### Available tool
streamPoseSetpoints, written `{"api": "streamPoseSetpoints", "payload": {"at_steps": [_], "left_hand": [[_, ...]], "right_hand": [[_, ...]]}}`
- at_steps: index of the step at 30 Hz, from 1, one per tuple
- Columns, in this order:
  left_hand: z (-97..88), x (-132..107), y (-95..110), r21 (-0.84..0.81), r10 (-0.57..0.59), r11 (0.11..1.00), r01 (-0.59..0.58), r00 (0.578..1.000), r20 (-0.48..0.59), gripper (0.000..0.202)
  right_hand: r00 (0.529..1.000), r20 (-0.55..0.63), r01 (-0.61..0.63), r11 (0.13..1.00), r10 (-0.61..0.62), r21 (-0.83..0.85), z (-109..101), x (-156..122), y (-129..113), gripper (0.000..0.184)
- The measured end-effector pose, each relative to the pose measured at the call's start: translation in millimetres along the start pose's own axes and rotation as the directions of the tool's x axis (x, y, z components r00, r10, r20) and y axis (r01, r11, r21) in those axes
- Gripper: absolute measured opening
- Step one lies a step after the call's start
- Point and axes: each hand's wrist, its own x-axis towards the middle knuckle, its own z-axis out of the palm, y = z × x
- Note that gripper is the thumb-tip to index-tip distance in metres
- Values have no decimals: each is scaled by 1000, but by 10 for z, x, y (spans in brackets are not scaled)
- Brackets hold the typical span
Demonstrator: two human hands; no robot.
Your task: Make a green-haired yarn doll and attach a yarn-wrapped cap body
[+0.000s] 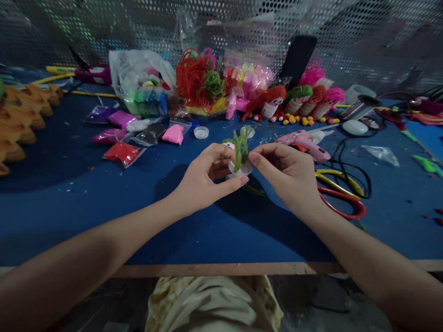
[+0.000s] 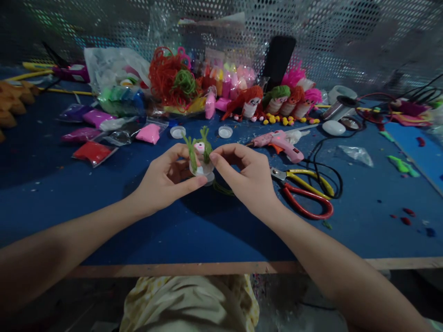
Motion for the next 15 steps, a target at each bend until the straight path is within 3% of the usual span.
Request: {"api": "streamPoseSetpoints", "payload": {"at_steps": [10, 15], "left_hand": [[18, -1, 39, 16, -1, 1000, 1, 1000, 15, 29], [19, 2, 91, 54, 7, 998, -9, 999, 31, 23]], "right_hand": [[996, -32, -81, 977, 89, 198, 12, 25, 78, 8], [998, -2, -65, 979, 67, 191, 6, 24, 76, 13]]}}
